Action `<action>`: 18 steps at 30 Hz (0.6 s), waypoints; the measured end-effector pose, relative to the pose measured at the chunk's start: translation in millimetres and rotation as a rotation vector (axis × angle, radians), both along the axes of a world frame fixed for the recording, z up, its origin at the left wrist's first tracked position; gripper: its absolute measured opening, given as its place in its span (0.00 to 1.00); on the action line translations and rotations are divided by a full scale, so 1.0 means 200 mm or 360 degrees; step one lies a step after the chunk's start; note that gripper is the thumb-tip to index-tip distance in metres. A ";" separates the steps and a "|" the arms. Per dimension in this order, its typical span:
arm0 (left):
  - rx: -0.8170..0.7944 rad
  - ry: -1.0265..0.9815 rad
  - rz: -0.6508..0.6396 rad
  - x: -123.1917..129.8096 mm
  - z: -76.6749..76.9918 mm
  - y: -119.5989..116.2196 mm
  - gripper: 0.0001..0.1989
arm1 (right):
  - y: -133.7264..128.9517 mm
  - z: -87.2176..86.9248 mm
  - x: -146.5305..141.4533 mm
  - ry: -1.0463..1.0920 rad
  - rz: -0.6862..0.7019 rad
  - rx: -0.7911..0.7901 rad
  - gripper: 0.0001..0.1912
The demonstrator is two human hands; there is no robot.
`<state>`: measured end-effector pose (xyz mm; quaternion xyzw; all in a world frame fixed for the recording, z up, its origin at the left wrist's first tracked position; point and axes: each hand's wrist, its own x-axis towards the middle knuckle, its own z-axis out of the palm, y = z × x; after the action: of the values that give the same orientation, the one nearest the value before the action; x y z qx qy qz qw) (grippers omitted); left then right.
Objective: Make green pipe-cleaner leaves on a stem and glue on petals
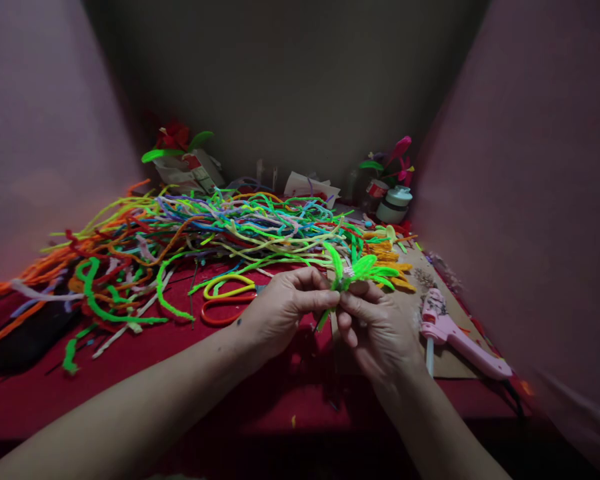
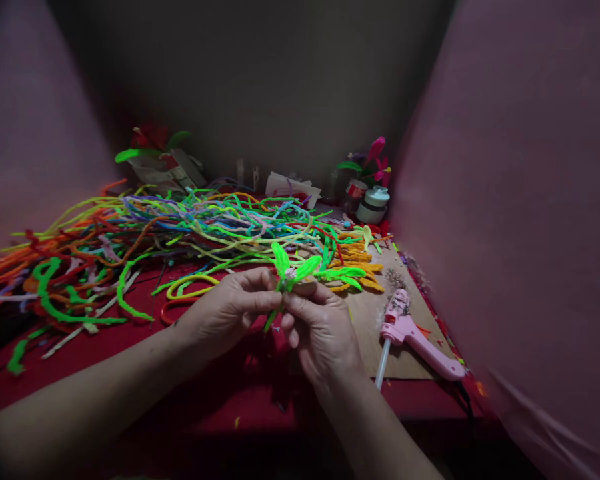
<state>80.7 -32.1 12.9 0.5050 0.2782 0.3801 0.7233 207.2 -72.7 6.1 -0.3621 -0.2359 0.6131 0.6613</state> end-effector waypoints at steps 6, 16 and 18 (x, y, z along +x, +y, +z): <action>-0.0104 -0.0030 -0.0109 0.00 0.00 0.02 0.06 | -0.01 -0.02 -0.02 0.0178 -0.0070 -0.0127 0.13; -0.0369 0.0009 -0.0065 0.01 0.03 0.01 0.07 | -0.04 -0.01 -0.05 0.0254 -0.0075 -0.0087 0.13; -0.0398 0.0019 -0.0074 0.01 0.03 0.01 0.08 | -0.04 -0.01 -0.05 0.0239 -0.0071 -0.0044 0.13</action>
<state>82.6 -30.2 18.4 0.4195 0.3158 0.3225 0.7876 197.7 -81.6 3.8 -0.3293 -0.1691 0.6269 0.6856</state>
